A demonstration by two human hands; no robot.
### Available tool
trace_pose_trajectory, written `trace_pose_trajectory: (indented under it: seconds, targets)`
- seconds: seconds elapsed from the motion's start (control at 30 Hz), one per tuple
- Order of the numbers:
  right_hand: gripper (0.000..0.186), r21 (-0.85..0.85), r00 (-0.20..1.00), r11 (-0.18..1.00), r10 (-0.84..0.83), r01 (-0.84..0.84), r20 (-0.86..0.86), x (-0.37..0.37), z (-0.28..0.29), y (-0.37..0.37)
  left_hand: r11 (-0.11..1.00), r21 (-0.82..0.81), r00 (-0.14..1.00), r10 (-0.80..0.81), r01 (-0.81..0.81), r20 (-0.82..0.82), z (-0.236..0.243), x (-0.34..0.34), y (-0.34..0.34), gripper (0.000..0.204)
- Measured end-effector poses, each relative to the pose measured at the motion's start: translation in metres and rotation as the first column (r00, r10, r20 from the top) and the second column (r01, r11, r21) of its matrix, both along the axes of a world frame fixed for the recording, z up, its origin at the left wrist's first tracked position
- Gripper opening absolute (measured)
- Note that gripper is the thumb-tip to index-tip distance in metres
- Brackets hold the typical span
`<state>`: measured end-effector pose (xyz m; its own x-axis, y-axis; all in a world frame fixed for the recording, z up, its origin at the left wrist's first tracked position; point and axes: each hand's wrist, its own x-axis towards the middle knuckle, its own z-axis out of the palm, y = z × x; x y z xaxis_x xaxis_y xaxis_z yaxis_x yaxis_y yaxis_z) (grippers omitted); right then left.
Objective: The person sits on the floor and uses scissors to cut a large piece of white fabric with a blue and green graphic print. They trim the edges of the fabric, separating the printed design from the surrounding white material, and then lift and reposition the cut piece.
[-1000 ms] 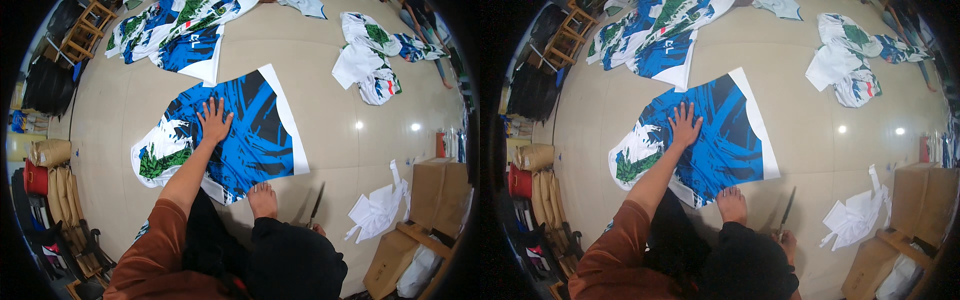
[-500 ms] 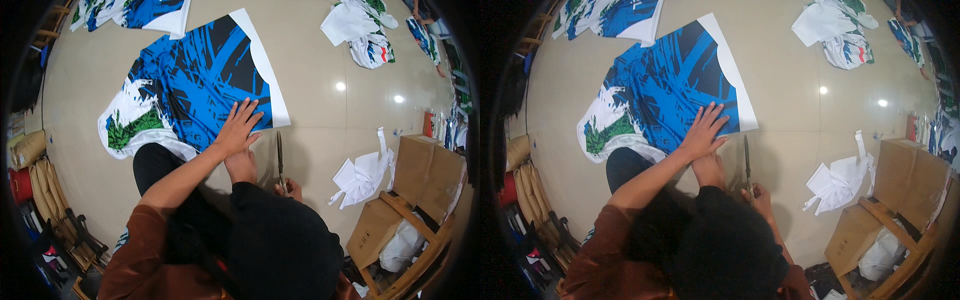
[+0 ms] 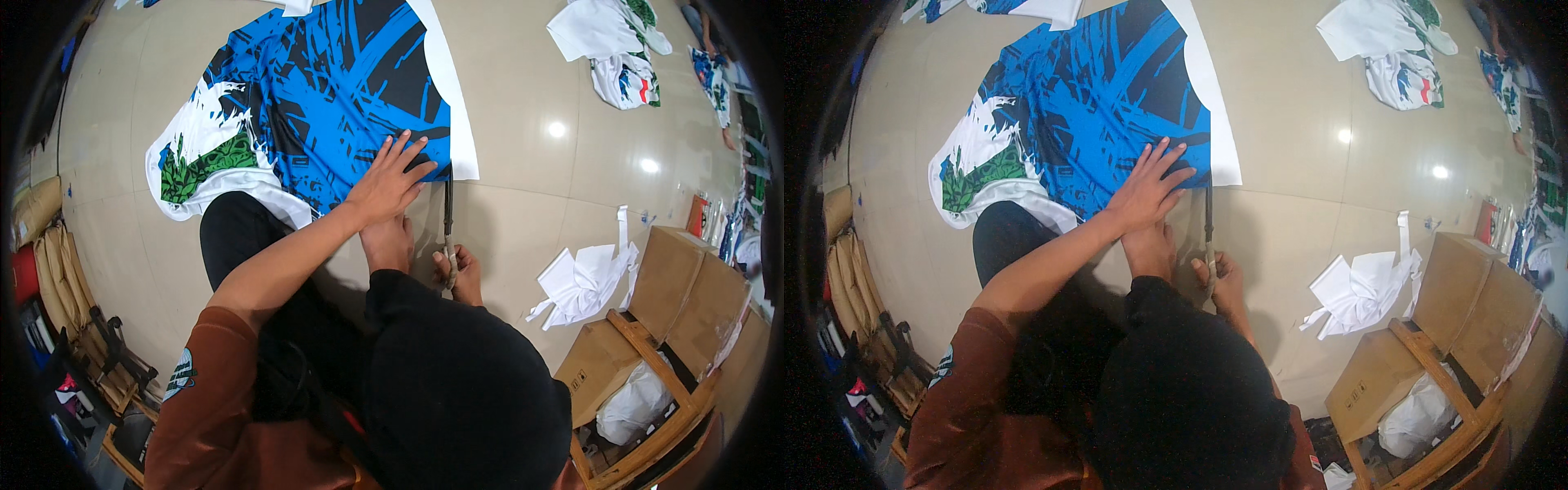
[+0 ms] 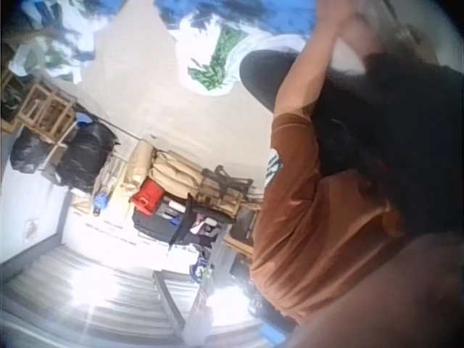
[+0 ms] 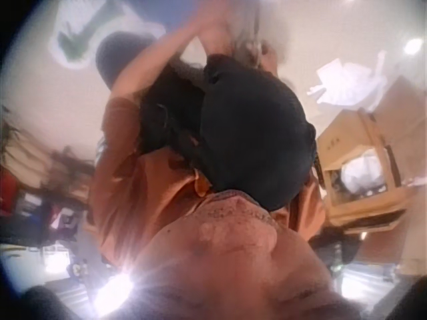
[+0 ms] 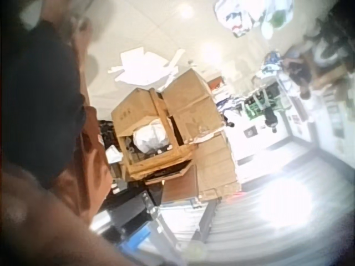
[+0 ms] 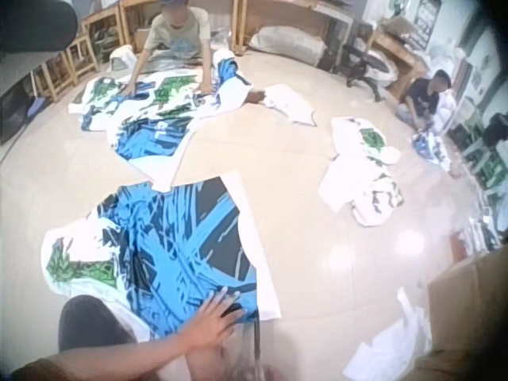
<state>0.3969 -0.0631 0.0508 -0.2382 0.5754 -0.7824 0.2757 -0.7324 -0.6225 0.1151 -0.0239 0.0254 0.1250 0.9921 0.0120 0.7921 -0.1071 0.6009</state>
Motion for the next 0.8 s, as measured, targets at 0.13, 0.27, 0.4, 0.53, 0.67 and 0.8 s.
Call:
trace_pose_trajectory:
  seconds: [0.13,0.27,0.4,0.53,0.67,0.8]
  targets:
    - [0.040,0.004,1.000,1.000,-0.019,0.019,-0.003,-0.0012,0.0071,0.0042,1.000,-0.001,1.000,-0.006,0.006,0.004,-0.0014,0.0009,0.0010,0.043]
    - [0.041,-0.001,1.000,1.000,-0.025,0.025,0.013,-0.0028,0.0105,0.0055,1.000,0.002,1.000,-0.008,0.008,-0.002,-0.0025,0.0006,0.0013,0.041]
    - [0.042,0.010,1.000,1.000,-0.012,0.012,0.007,-0.0003,0.0047,0.0045,1.000,-0.004,1.000,-0.008,0.008,0.000,-0.0032,0.0011,0.0016,0.040]
    - [0.041,0.027,1.000,1.000,0.001,-0.002,0.018,-0.0004,0.0017,0.0036,1.000,-0.007,1.000,-0.007,0.007,0.002,-0.0039,0.0007,0.0011,0.041]
    - [0.040,0.047,0.999,0.999,0.015,-0.017,0.039,-0.0011,0.0007,0.0025,1.000,-0.009,1.000,-0.009,0.009,-0.004,-0.0033,0.0009,0.0011,0.042]
    - [0.039,0.049,0.999,0.999,0.006,-0.008,0.033,-0.0024,0.0009,0.0020,1.000,-0.011,1.000,-0.014,0.014,-0.001,-0.0041,0.0008,0.0008,0.042]
